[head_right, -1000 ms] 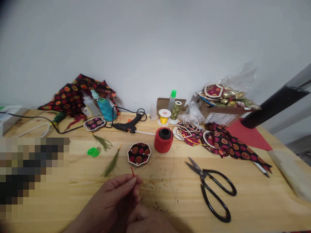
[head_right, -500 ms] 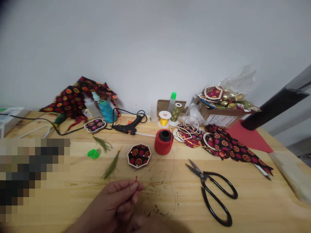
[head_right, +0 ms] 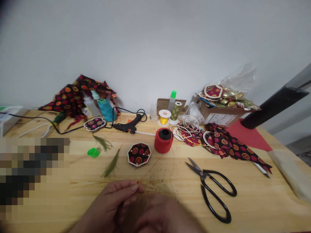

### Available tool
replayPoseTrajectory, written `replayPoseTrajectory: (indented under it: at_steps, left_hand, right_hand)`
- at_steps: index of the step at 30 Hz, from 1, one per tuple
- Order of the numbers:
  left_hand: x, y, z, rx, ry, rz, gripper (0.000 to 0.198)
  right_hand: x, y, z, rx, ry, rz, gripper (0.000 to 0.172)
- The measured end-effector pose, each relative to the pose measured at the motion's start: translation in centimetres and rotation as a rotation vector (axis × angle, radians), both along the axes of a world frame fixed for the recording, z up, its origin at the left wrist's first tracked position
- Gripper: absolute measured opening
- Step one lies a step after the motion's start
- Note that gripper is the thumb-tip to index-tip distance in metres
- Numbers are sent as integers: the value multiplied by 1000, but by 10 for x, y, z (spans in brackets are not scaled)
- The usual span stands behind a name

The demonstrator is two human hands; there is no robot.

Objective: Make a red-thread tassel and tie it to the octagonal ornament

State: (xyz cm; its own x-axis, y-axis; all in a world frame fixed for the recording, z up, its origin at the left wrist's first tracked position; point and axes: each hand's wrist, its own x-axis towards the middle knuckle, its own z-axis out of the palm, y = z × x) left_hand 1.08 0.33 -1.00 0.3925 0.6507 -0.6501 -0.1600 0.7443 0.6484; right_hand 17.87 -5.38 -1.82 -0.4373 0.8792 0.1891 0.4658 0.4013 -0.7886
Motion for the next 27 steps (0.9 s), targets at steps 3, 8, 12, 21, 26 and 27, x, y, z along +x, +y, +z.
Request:
replayPoseTrajectory:
  at_steps: [3, 8, 12, 21, 26, 27]
  left_hand:
    - [1, 0, 2, 4, -11, -6, 28]
    - [1, -2, 2, 34, 32, -36, 28]
    - [-1, -5, 0, 55, 64, -71, 22]
    - [2, -8, -8, 40, 10, -165, 26]
    - [3, -2, -11, 34, 23, -232, 34]
    - [3, -1, -11, 35, 30, -249, 35]
  right_hand:
    - [1, 13, 5, -225, 137, -285, 20]
    - [-7, 32, 7, -651, 487, -543, 20]
    - [-13, 40, 4, -884, 743, -572, 34]
    - [8, 55, 20, -768, 1004, -637, 41]
    - [30, 70, 41, -692, 1029, -675, 41]
    - [33, 74, 46, -672, 1025, -670, 40]
